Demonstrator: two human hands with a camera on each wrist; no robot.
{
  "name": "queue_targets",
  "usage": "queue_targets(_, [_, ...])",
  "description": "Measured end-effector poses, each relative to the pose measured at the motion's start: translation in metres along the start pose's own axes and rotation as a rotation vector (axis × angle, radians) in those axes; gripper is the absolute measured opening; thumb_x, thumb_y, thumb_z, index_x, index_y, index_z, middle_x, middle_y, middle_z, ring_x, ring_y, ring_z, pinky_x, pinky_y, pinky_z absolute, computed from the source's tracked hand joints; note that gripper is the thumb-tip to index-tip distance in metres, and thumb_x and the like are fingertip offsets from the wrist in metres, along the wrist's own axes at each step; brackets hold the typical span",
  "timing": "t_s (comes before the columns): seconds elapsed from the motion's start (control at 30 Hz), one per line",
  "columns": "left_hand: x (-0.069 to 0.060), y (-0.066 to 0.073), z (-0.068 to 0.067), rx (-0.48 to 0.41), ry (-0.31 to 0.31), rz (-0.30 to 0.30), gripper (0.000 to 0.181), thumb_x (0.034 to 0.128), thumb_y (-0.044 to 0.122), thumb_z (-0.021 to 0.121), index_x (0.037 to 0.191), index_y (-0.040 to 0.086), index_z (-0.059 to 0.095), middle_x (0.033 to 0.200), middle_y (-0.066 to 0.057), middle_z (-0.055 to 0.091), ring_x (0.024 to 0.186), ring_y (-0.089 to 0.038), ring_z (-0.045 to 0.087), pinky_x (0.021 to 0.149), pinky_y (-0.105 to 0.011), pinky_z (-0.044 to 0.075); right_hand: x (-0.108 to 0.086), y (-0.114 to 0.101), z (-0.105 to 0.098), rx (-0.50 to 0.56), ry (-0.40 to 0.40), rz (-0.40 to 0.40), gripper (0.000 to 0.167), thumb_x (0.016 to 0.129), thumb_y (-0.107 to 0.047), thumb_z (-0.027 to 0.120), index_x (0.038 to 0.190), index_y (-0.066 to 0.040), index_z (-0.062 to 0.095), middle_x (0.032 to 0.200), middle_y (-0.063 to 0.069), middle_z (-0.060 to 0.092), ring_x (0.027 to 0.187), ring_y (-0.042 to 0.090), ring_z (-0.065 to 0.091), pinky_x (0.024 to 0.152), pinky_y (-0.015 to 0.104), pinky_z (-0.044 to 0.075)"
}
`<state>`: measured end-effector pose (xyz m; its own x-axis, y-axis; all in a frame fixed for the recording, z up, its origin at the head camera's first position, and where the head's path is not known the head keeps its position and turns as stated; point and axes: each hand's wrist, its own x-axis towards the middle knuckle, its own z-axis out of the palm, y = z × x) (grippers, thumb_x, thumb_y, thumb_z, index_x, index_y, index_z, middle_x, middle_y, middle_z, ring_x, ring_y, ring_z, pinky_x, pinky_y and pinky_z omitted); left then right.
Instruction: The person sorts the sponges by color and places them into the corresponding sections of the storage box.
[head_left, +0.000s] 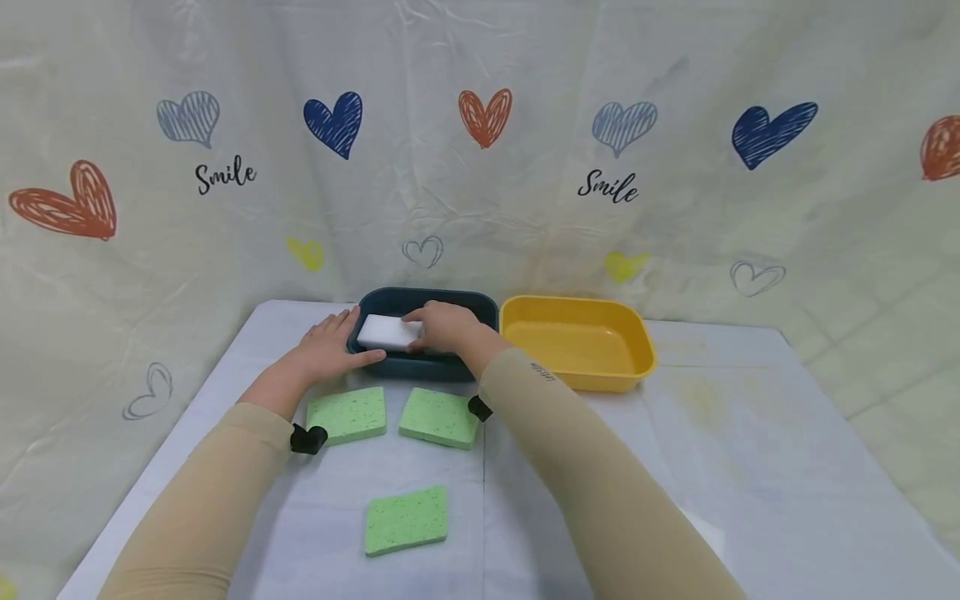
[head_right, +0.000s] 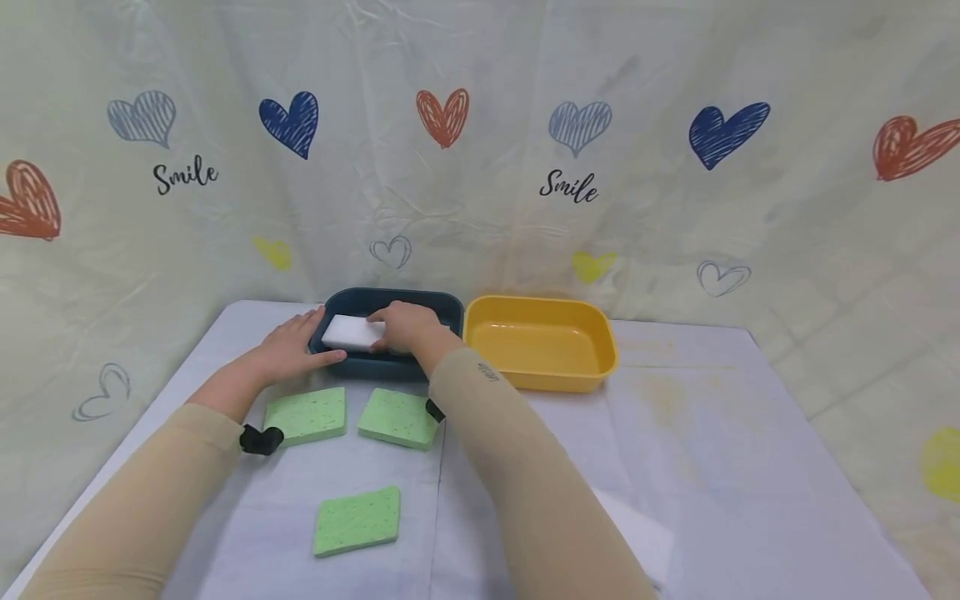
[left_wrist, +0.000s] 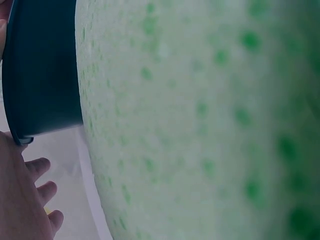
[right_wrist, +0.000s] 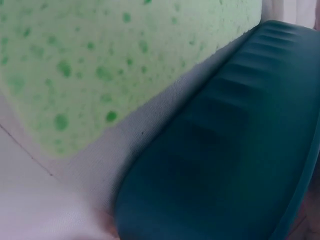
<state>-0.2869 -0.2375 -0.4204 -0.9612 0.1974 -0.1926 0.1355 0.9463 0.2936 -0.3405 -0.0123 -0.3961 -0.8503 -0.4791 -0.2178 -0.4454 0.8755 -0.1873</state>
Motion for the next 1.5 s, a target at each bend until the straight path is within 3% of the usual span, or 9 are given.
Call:
queue_targets(0.1, [0.001,0.000,0.000,-0.003,0.001,0.000,0.118,0.0843,0.083,0.043,0.159,0.003,-0.002,0.163,-0.026,0.005,0.148,-0.048,0.003,0.117,-0.063,0.004,-0.004,0.004,-0.003,0.016,0.015,-0.015,0.064,0.085,-0.056,0.071,0.144,-0.040,0.052,0.137,-0.002,0.053,0.112,0.016,0.051,0.102,0.040,0.045])
queue_targets(0.4, [0.002,-0.002,0.002,0.000,0.006,0.006,0.119,0.0837,0.083,0.043,0.158,0.003,-0.002,0.163,-0.026,0.005,0.148,-0.048,0.003,0.117,-0.064,0.005,-0.021,0.013,-0.020,0.105,0.042,-0.063,0.067,0.087,-0.054,0.070,0.148,-0.038,0.046,0.154,0.002,0.042,0.138,0.022,0.042,0.112,0.043,0.037])
queue_targets(0.67, [0.002,0.001,0.001,-0.011,0.001,0.004,0.119,0.0836,0.083,0.044,0.158,0.003,-0.002,0.163,-0.026,0.005,0.147,-0.049,0.003,0.116,-0.064,0.004,-0.045,0.027,-0.033,0.174,0.103,-0.071,0.066,0.088,-0.052,0.071,0.148,-0.036,0.047,0.149,-0.001,0.049,0.135,0.023,0.045,0.111,0.044,0.038])
queue_targets(0.97, [-0.002,0.002,-0.001,-0.021,0.007,0.010,0.119,0.0839,0.082,0.045,0.159,0.003,-0.002,0.162,-0.029,0.004,0.147,-0.050,0.003,0.116,-0.064,0.004,-0.088,0.053,-0.044,0.185,0.151,-0.081,0.068,0.086,-0.056,0.071,0.147,-0.032,0.051,0.150,0.004,0.045,0.134,0.025,0.046,0.108,0.046,0.040])
queue_targets(1.1, [-0.001,0.000,0.000,-0.019,0.004,0.011,0.118,0.0847,0.082,0.045,0.158,0.003,-0.003,0.162,-0.029,0.004,0.146,-0.051,0.003,0.116,-0.065,0.005,-0.107,0.064,-0.046,0.184,0.153,-0.049,0.066,0.086,-0.054,0.072,0.145,-0.032,0.053,0.150,0.006,0.045,0.133,0.028,0.046,0.109,0.047,0.040])
queue_targets(1.27, [0.001,-0.002,0.001,-0.016,0.007,0.013,0.118,0.0843,0.082,0.044,0.158,0.003,-0.002,0.162,-0.029,0.004,0.146,-0.051,0.003,0.116,-0.065,0.005,-0.133,0.081,-0.042,0.171,0.163,-0.043,0.063,0.086,-0.050,0.074,0.143,-0.031,0.055,0.141,0.008,0.053,0.122,0.028,0.051,0.105,0.044,0.044])
queue_targets(1.5, [0.002,0.000,0.002,-0.009,0.005,0.015,0.119,0.0840,0.083,0.044,0.158,0.002,-0.003,0.161,-0.029,0.004,0.146,-0.051,0.003,0.115,-0.066,0.005,-0.177,0.107,-0.028,0.160,0.191,-0.044,0.061,0.084,-0.047,0.077,0.140,-0.029,0.059,0.133,0.006,0.059,0.120,0.026,0.054,0.104,0.045,0.045])
